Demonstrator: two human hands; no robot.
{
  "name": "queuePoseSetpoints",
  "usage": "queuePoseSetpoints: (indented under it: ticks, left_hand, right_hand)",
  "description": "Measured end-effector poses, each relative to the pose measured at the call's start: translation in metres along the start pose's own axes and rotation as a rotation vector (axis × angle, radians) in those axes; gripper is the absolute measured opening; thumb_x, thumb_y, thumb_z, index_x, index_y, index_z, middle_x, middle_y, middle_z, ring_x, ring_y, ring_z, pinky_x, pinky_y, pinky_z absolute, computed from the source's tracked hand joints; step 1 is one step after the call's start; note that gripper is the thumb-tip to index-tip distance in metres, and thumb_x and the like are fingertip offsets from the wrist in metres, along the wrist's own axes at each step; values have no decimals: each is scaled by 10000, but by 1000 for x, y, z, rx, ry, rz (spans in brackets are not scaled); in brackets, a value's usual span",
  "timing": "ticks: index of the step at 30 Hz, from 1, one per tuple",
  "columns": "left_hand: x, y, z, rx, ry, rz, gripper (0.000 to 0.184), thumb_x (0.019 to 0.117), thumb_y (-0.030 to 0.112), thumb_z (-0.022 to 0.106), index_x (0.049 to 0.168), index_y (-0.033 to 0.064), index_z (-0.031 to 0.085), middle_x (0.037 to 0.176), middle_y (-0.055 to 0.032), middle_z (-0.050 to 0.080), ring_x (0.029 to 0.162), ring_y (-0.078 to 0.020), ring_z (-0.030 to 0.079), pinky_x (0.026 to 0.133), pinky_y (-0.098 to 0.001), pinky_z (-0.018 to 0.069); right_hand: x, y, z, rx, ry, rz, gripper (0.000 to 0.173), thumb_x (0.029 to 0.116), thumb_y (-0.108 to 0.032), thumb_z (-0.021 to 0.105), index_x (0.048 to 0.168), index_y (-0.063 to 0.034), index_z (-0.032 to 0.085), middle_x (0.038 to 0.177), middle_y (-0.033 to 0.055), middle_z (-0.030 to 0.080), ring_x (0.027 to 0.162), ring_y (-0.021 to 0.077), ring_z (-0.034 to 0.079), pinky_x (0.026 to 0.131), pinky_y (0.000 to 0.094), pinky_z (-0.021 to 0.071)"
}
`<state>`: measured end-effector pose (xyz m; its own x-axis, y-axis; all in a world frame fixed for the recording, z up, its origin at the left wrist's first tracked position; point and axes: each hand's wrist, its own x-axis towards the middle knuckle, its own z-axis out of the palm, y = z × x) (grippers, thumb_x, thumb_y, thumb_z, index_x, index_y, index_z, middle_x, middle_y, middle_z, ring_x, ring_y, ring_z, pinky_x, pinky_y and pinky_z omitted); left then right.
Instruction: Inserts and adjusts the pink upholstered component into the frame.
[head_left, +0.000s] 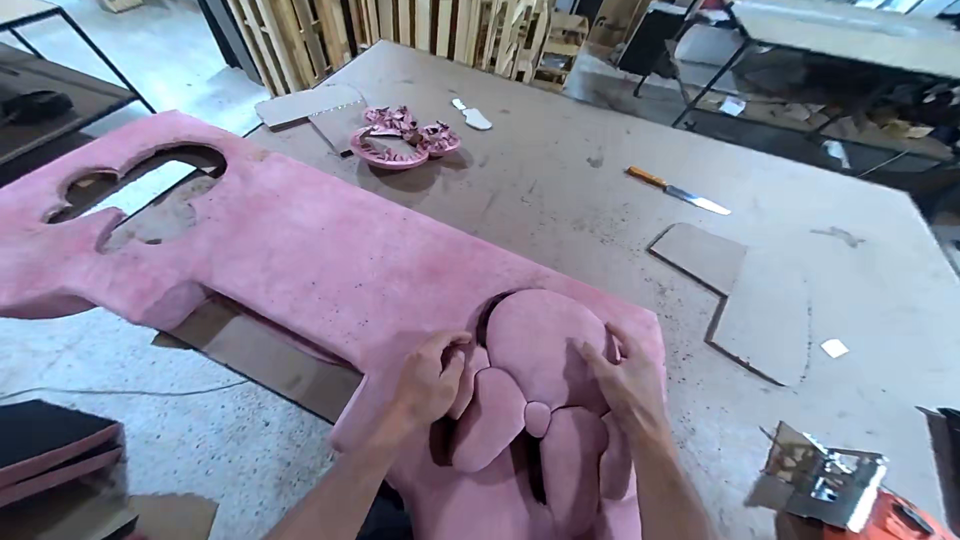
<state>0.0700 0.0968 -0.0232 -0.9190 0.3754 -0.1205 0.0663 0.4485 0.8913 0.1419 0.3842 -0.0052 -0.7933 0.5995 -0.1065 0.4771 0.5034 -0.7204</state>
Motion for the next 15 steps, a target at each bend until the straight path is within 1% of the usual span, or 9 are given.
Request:
queuePoseSetpoints:
  ticks: [2,4,6,7,8,9,11,13,15]
  left_hand:
    - [0,5,-14,-14,-89,82,294,1006,99,535,1250,99,700,1216,-40,707,1123,-125,665,1002,-358,543]
    - [3,9,-18,76,-87,196,301,988,83,532,1227,110,712,1215,-27,699,1109,-118,662,978,-353,551]
    - [5,5,-9,176,75,361,270,956,83,548,1154,93,731,1196,-33,713,1100,-116,677,957,-339,571]
    - [8,-1,-3,211,173,436,262,938,93,545,1113,83,739,1177,-42,722,1106,-129,681,957,-345,575]
    - [11,-6,0,243,242,478,258,935,104,536,1087,80,743,1164,-47,725,1109,-141,684,951,-353,579]
    - [12,-8,1,280,275,495,255,946,117,528,1081,82,741,1162,-51,723,1112,-152,684,944,-361,581]
    - [9,-8,3,371,279,526,275,982,161,507,1114,79,734,1177,-69,713,1126,-175,678,944,-369,576]
    - [6,-10,8,472,256,571,330,1000,237,487,1175,84,720,1200,-87,703,1138,-210,665,952,-388,561]
    - [4,-9,10,520,222,577,382,995,290,473,1206,68,701,1212,-107,697,1138,-247,661,952,-422,552]
  right_hand:
    - [1,-3,0,19,8,4,721,871,-463,791,1450,-103,557,1300,218,647,1167,383,635,965,642,494]
    - [3,-9,0,39,22,5,709,874,-468,787,1443,-105,567,1257,217,667,1116,383,654,931,647,503]
    - [4,-17,3,57,33,6,704,887,-480,771,1448,-110,562,1239,204,677,1086,370,666,914,635,515]
    - [5,-20,6,55,40,1,714,889,-502,757,1459,-122,554,1258,192,675,1101,357,668,928,627,516]
    - [6,-23,10,59,53,-7,722,886,-515,756,1464,-133,553,1283,184,669,1128,348,664,950,623,512]
    - [6,-24,13,63,68,-18,729,880,-519,758,1464,-135,553,1305,181,661,1151,339,659,967,618,511]
    - [7,-24,14,63,83,-38,730,877,-524,756,1462,-135,557,1348,174,640,1198,322,641,1001,599,501]
    - [4,-22,12,53,108,-58,743,865,-564,748,1460,-159,563,1333,141,658,1186,278,654,991,562,526]
    - [2,-25,8,29,123,-83,764,856,-601,735,1464,-171,563,1351,122,651,1225,258,637,1023,548,514]
